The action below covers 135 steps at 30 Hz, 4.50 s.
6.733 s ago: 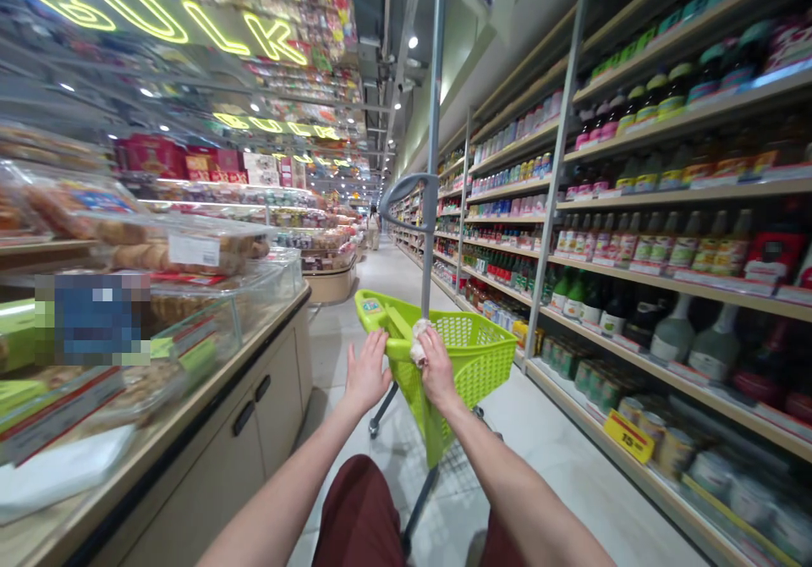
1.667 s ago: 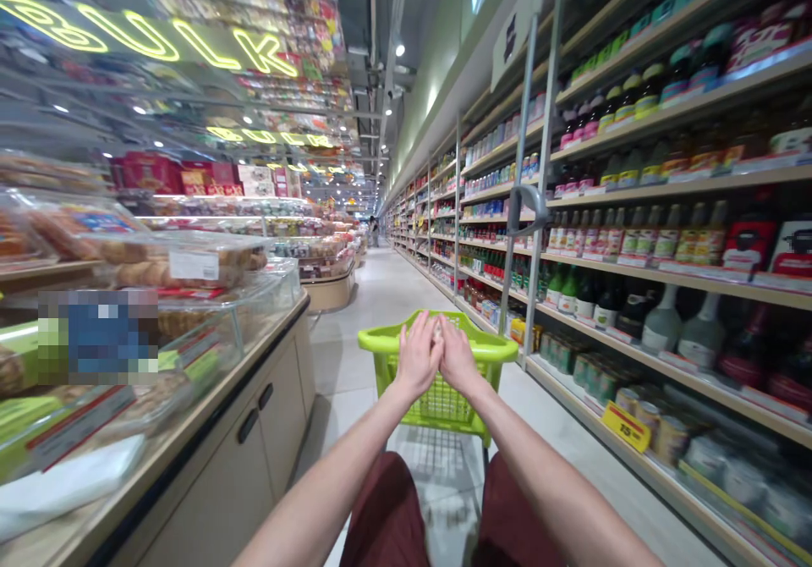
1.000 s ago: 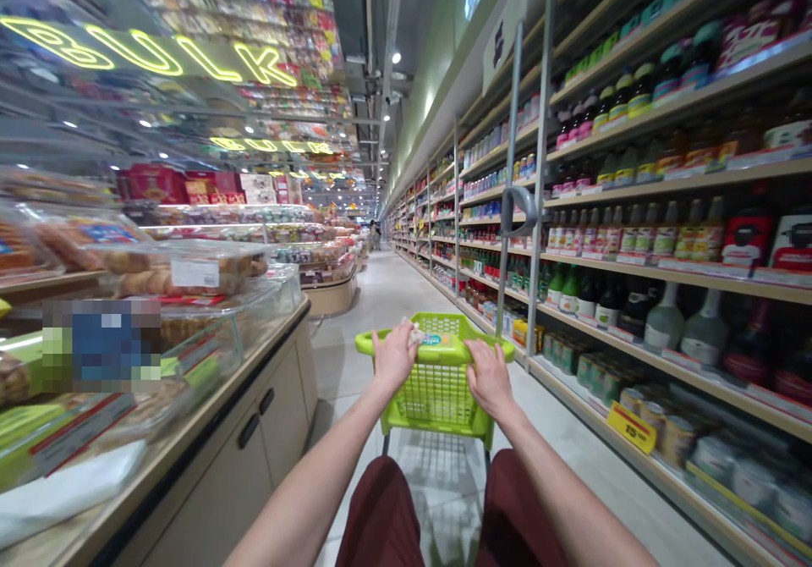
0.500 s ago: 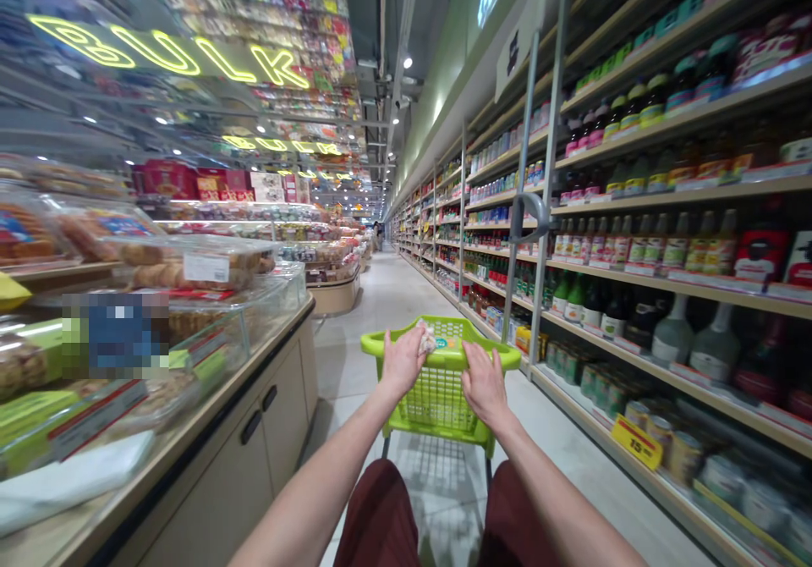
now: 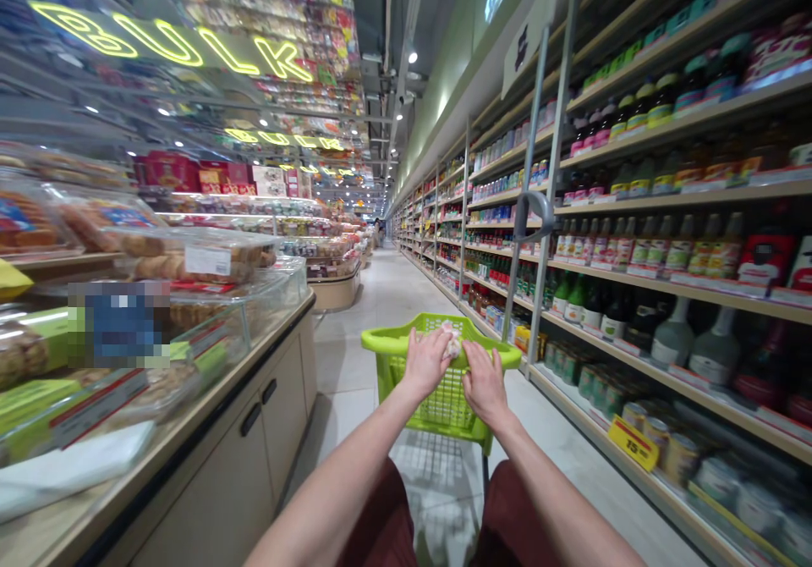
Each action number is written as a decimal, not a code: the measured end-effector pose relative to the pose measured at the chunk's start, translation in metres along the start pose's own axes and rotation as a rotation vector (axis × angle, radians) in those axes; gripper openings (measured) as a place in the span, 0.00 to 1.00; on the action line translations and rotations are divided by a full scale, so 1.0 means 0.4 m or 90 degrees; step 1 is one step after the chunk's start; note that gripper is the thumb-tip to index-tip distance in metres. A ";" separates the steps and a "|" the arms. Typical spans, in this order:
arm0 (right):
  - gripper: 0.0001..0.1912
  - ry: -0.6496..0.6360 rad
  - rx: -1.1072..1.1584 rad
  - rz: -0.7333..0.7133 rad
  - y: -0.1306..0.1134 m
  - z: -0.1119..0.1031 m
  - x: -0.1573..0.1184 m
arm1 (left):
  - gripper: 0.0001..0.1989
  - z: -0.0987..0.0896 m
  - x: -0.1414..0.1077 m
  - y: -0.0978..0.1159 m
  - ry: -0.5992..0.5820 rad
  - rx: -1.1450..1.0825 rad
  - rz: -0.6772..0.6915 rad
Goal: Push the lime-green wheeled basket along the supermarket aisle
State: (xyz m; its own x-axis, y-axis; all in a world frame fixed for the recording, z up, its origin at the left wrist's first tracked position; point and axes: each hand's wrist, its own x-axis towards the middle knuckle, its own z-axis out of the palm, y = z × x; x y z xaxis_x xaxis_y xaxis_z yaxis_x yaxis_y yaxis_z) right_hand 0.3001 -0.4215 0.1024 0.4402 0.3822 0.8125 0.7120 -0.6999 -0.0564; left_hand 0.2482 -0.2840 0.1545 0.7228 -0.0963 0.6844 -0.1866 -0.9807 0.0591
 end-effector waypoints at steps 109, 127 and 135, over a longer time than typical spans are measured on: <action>0.20 -0.045 -0.031 -0.002 -0.036 0.002 0.037 | 0.16 -0.050 -0.052 -0.081 0.014 0.010 -0.026; 0.26 0.040 0.257 0.064 -0.145 -0.067 0.128 | 0.24 -0.059 0.021 0.013 -0.027 -0.833 -0.291; 0.20 0.094 0.210 0.041 -0.075 -0.066 0.135 | 0.22 -0.063 -0.003 -0.089 -0.042 -0.428 -0.253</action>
State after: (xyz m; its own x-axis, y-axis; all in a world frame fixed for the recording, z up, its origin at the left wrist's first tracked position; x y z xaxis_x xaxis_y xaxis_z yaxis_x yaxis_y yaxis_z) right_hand 0.2881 -0.3959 0.1631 0.4229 0.2353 0.8751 0.8341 -0.4784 -0.2745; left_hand 0.2373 -0.2448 0.1699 0.8539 0.2103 0.4762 -0.2526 -0.6324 0.7323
